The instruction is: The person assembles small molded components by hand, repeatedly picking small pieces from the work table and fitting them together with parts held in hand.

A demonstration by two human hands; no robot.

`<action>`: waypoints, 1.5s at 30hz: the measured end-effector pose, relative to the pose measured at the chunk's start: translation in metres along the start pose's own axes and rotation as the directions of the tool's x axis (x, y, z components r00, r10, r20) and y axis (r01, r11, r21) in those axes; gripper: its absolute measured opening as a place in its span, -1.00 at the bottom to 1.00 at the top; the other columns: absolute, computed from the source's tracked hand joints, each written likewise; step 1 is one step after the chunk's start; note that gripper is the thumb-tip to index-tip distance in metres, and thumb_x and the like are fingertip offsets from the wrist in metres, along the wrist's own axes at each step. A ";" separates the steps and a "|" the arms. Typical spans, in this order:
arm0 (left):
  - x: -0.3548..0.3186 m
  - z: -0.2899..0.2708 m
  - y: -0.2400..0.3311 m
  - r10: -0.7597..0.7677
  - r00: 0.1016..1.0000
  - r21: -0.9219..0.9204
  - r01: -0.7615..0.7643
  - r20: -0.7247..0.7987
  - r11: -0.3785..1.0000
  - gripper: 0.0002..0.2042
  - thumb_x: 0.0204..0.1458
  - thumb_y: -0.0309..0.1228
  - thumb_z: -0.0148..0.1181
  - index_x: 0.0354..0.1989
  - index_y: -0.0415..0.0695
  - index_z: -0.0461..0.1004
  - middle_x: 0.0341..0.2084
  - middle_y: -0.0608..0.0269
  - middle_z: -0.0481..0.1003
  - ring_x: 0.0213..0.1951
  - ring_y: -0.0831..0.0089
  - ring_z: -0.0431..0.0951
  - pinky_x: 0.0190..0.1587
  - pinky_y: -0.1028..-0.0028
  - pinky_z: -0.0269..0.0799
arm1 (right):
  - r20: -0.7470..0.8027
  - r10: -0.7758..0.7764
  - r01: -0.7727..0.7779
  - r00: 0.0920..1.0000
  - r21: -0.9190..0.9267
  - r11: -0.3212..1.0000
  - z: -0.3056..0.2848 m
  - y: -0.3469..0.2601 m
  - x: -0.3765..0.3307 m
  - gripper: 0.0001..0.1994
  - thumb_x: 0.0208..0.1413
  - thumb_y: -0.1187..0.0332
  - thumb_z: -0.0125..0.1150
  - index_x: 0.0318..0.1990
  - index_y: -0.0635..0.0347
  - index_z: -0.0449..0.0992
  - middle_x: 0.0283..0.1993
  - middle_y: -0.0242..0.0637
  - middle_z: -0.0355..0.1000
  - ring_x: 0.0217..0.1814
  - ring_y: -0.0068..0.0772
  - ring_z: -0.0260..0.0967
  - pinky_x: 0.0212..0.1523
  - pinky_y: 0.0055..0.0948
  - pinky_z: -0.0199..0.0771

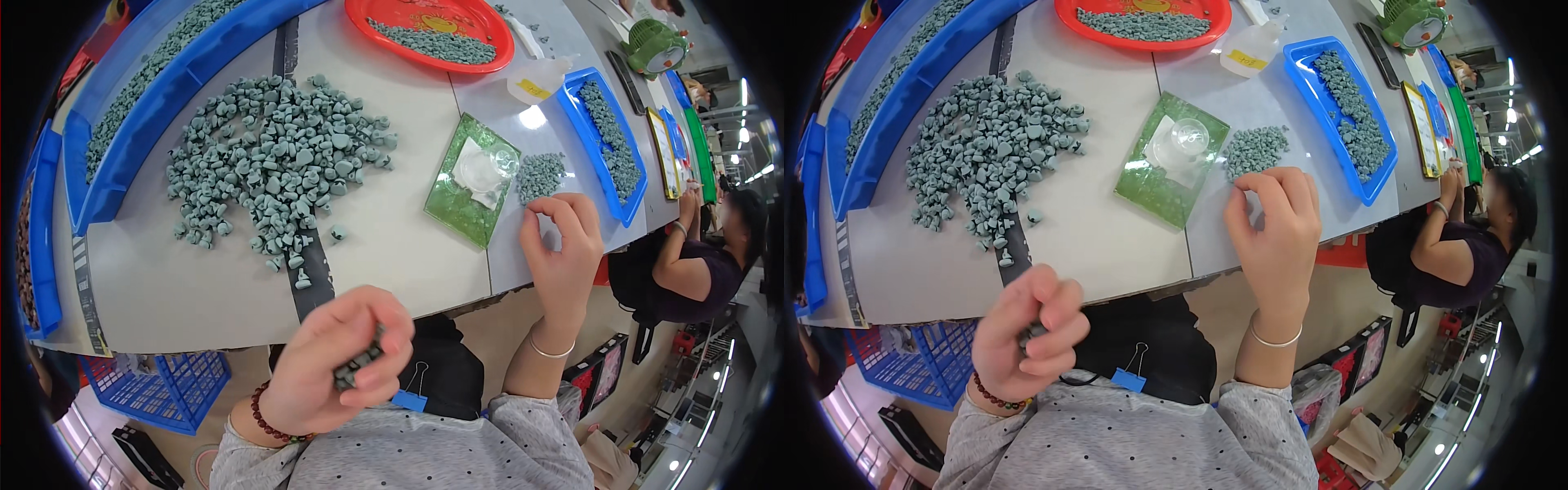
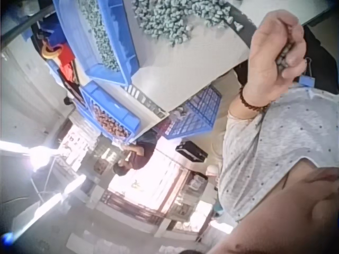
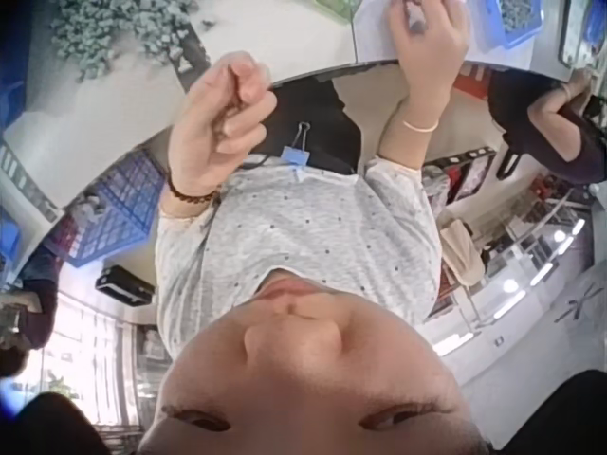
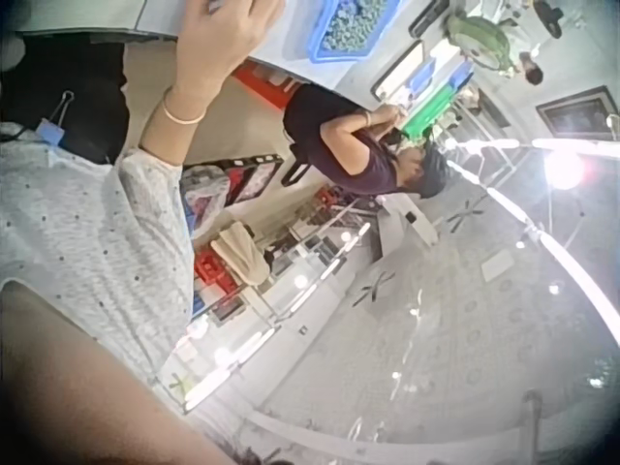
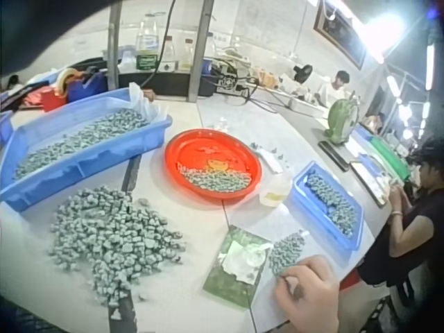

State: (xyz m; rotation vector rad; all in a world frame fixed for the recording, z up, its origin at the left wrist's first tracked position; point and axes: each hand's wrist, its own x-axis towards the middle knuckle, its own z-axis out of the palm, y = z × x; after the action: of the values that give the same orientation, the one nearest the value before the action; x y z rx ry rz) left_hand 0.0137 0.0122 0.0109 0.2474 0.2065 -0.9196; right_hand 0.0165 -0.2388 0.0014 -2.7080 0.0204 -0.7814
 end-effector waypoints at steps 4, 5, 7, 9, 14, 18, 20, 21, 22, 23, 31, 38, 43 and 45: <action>0.003 -0.005 -0.009 -0.107 0.988 0.097 0.096 0.110 0.991 -0.76 0.18 -0.27 -0.20 -0.38 -0.17 0.30 -0.54 0.28 0.19 -0.69 0.68 0.08 -0.73 0.74 -0.07 | 0.035 -0.033 0.033 0.999 -0.012 0.999 0.002 -0.002 0.007 -0.92 -0.27 0.60 0.14 -0.52 0.30 0.42 -0.47 -0.27 0.31 -0.43 -0.38 0.28 -0.42 -0.49 0.28; 0.003 -0.008 -0.011 -0.090 0.980 0.086 0.076 0.178 0.993 -0.74 0.18 -0.28 -0.20 -0.42 -0.18 0.31 -0.56 0.28 0.19 -0.70 0.68 0.07 -0.73 0.73 -0.05 | 0.037 -0.034 0.035 0.999 -0.009 0.999 0.003 -0.001 0.007 -0.92 -0.27 0.60 0.14 -0.52 0.30 0.42 -0.47 -0.27 0.31 -0.43 -0.38 0.28 -0.42 -0.49 0.28; 0.005 -0.005 -0.012 -0.098 0.987 0.060 0.091 0.128 0.994 -0.73 0.18 -0.29 -0.21 -0.45 -0.20 0.31 -0.54 0.25 0.22 -0.70 0.67 0.10 -0.73 0.73 -0.04 | 0.033 -0.055 0.055 0.998 0.000 0.998 0.003 0.003 0.007 -0.89 -0.30 0.60 0.15 -0.53 0.26 0.40 -0.48 -0.30 0.28 -0.44 -0.30 0.22 -0.44 -0.40 0.25; 0.006 0.000 -0.013 -0.106 0.991 0.032 0.104 0.078 0.994 -0.71 0.18 -0.29 -0.21 -0.48 -0.21 0.32 -0.53 0.22 0.25 -0.70 0.65 0.13 -0.73 0.72 -0.03 | 0.023 -0.029 0.028 0.999 0.064 0.998 0.001 0.004 0.006 -0.89 -0.31 0.61 0.15 -0.54 0.27 0.39 -0.49 -0.30 0.28 -0.45 -0.31 0.22 -0.45 -0.41 0.24; -0.001 -0.007 -0.012 -0.056 0.993 0.479 0.002 0.099 0.878 -0.69 0.15 -0.24 -0.15 -0.38 -0.28 0.34 -0.42 0.14 0.32 -0.65 0.62 0.24 -0.65 0.68 0.08 | 0.033 -0.014 -0.012 0.999 0.687 0.727 -0.019 -0.036 -0.017 -0.86 -0.35 0.62 0.17 -0.54 0.22 0.41 -0.49 -0.32 0.26 -0.46 -0.38 0.17 -0.49 -0.50 0.15; 0.000 0.001 -0.015 0.118 0.985 0.711 -0.172 0.126 0.682 -0.76 0.11 -0.32 -0.09 -0.34 -0.29 0.34 -0.46 0.21 0.32 -0.57 0.60 0.25 -0.56 0.64 0.10 | 0.112 -0.234 0.000 0.966 0.902 0.432 -0.007 -0.070 -0.030 -0.80 -0.39 0.58 0.21 -0.48 0.16 0.47 -0.48 -0.39 0.24 -0.50 -0.43 0.13 -0.50 -0.54 0.11; 0.004 -0.007 -0.017 0.208 0.950 0.795 -0.309 0.232 0.522 -0.81 0.08 -0.37 -0.07 -0.37 -0.27 0.34 -0.47 0.23 0.33 -0.56 0.57 0.26 -0.54 0.61 0.12 | 0.151 -0.157 -0.060 0.976 0.879 0.472 -0.002 -0.074 -0.038 -0.78 -0.39 0.58 0.22 -0.44 0.17 0.48 -0.48 -0.41 0.24 -0.51 -0.44 0.12 -0.49 -0.54 0.13; 0.004 -0.011 -0.018 0.281 0.895 0.842 -0.428 0.346 0.328 -0.86 0.05 -0.41 -0.05 -0.39 -0.25 0.34 -0.49 0.24 0.34 -0.54 0.54 0.27 -0.51 0.59 0.14 | 0.154 -0.158 -0.063 0.975 0.880 0.472 -0.002 -0.075 -0.040 -0.78 -0.39 0.58 0.22 -0.44 0.17 0.48 -0.48 -0.41 0.24 -0.51 -0.44 0.12 -0.49 -0.54 0.13; 0.003 -0.011 -0.018 0.283 0.896 0.842 -0.427 0.343 0.330 -0.86 0.05 -0.41 -0.05 -0.39 -0.25 0.34 -0.49 0.24 0.34 -0.54 0.54 0.27 -0.51 0.59 0.14 | 0.165 -0.164 -0.070 0.973 0.880 0.469 -0.002 -0.075 -0.041 -0.76 -0.41 0.59 0.22 -0.43 0.17 0.48 -0.47 -0.40 0.26 -0.50 -0.44 0.15 -0.48 -0.54 0.16; 0.002 -0.011 -0.017 0.294 0.891 0.853 -0.429 0.346 0.297 -0.89 0.02 -0.43 -0.03 -0.43 -0.23 0.34 -0.51 0.24 0.35 -0.53 0.52 0.28 -0.50 0.57 0.15 | 0.176 -0.169 -0.078 0.970 0.881 0.467 -0.002 -0.076 -0.042 -0.74 -0.42 0.61 0.23 -0.43 0.18 0.49 -0.47 -0.39 0.29 -0.50 -0.44 0.18 -0.48 -0.55 0.19; 0.001 -0.008 -0.013 0.372 0.843 0.860 -0.476 0.388 0.182 -0.89 -0.03 -0.45 0.01 -0.54 -0.20 0.34 -0.60 0.26 0.35 -0.56 0.51 0.28 -0.53 0.57 0.17 | 0.086 -0.223 0.054 0.971 0.828 0.558 -0.003 -0.080 -0.036 -0.73 -0.48 0.65 0.22 -0.46 0.25 0.49 -0.51 -0.31 0.40 -0.55 -0.44 0.29 -0.58 -0.57 0.25; 0.000 -0.008 -0.010 0.368 0.836 0.879 -0.468 0.406 0.093 -0.92 -0.08 -0.50 0.03 -0.56 -0.21 0.35 -0.62 0.26 0.35 -0.58 0.51 0.29 -0.56 0.57 0.17 | 0.025 -0.341 0.204 0.940 0.759 0.618 -0.005 -0.077 -0.030 -0.74 -0.48 0.67 0.21 -0.47 0.27 0.51 -0.54 -0.31 0.41 -0.59 -0.46 0.28 -0.63 -0.59 0.24; 0.002 -0.008 -0.012 0.358 0.847 0.882 -0.458 0.394 0.112 -0.93 -0.09 -0.49 0.04 -0.54 -0.21 0.36 -0.62 0.25 0.35 -0.58 0.49 0.30 -0.55 0.57 0.17 | 0.061 -0.360 0.184 0.931 0.773 0.608 -0.006 -0.074 -0.026 -0.77 -0.45 0.67 0.22 -0.48 0.28 0.50 -0.54 -0.30 0.41 -0.59 -0.45 0.29 -0.64 -0.58 0.24; 0.005 -0.008 -0.013 0.386 0.822 0.849 -0.505 0.417 0.158 -0.89 -0.04 -0.47 -0.02 -0.52 -0.22 0.38 -0.62 0.25 0.35 -0.60 0.53 0.29 -0.57 0.59 0.16 | 0.038 -0.356 0.197 0.934 0.775 0.600 -0.006 -0.072 -0.024 -0.79 -0.41 0.67 0.21 -0.48 0.28 0.50 -0.54 -0.30 0.41 -0.59 -0.45 0.29 -0.65 -0.58 0.23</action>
State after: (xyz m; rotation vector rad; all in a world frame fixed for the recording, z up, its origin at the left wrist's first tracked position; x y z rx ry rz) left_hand 0.0056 0.0037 0.0004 1.3355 -0.5720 -0.3065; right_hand -0.0125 -0.1698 0.0163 -1.9433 -0.6555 -0.4398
